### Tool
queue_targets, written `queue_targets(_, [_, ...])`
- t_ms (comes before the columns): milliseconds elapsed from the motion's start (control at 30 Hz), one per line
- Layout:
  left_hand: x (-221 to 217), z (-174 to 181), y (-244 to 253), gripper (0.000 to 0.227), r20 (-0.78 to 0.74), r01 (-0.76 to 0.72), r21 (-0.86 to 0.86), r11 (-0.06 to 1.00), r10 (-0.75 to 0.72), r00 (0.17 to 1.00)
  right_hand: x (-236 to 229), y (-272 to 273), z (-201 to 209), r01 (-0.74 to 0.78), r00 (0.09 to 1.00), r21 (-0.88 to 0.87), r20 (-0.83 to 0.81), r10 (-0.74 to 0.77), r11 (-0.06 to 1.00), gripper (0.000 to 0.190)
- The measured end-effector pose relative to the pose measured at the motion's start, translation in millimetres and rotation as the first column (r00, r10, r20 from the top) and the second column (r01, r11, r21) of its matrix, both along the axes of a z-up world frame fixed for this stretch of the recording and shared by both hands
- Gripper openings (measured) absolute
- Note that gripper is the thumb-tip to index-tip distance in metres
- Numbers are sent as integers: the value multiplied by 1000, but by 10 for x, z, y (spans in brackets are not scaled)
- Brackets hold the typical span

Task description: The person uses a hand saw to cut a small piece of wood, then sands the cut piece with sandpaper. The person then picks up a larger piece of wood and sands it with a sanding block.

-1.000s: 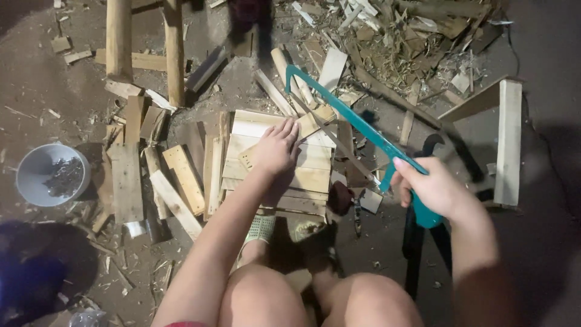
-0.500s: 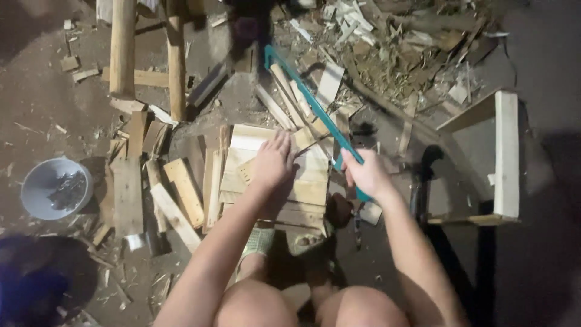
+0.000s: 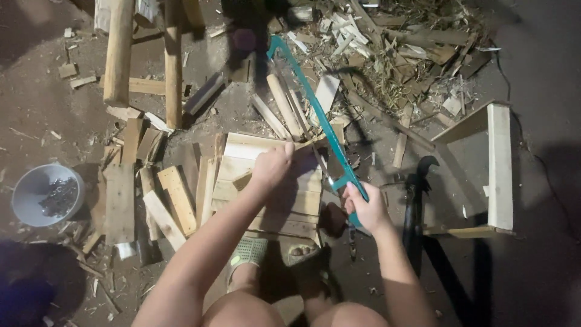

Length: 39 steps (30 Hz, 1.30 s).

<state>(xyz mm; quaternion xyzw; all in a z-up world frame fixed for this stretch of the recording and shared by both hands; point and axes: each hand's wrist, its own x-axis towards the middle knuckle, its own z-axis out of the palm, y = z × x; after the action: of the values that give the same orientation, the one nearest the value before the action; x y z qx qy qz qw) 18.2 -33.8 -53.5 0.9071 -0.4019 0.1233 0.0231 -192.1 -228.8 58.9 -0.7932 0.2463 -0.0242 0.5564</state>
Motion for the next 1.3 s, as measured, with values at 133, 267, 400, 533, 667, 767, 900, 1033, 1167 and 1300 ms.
queue_targets(133, [90, 2, 49, 13, 154, 90, 28, 996, -93, 984, 10, 47, -28, -22, 1000, -13, 16, 22, 1000, 43])
queue_targets(267, [79, 13, 87, 10, 122, 96, 23, 995, -98, 988, -46, 101, -96, -23, 998, 9, 59, 22, 1000, 42])
queue_targets(400, [25, 126, 101, 10, 85, 119, -2, 993, -118, 989, -100, 224, -61, -10, 999, -26, 49, 11, 1000, 39])
queue_targets(533, [52, 76, 109, 10, 60, 116, -6, 993, -115, 991, -98, 228, -130, 1, 998, 12, 66, -2, 1000, 40])
queue_targets(667, [46, 114, 86, 11, 66, 128, -3, 992, -127, 990, -139, 249, -173, 29, 997, 30, 64, -31, 999, 40])
queue_targets(767, [59, 93, 95, 11, 50, 128, -13, 992, -127, 991, -129, 288, -162, 41, 996, 56, 75, -45, 998, 41])
queue_targets(900, [30, 53, 86, 12, 52, 129, -26, 991, -127, 991, -198, 245, -345, 54, 993, 83, 101, -63, 995, 41])
queue_targets(1033, [22, 118, 67, 12, 58, 123, -29, 992, -121, 991, -214, 303, -452, 64, 990, 67, 118, -72, 996, 39])
queue_targets(1167, [-19, 75, 65, 10, 111, 122, -49, 991, -116, 987, -282, 291, -483, 34, 996, 34, 77, -37, 999, 37])
queue_targets(1300, [-71, 0, 44, 10, 179, 143, -69, 987, -129, 975, -363, 349, -294, 42, 998, 80, 53, -46, 996, 37])
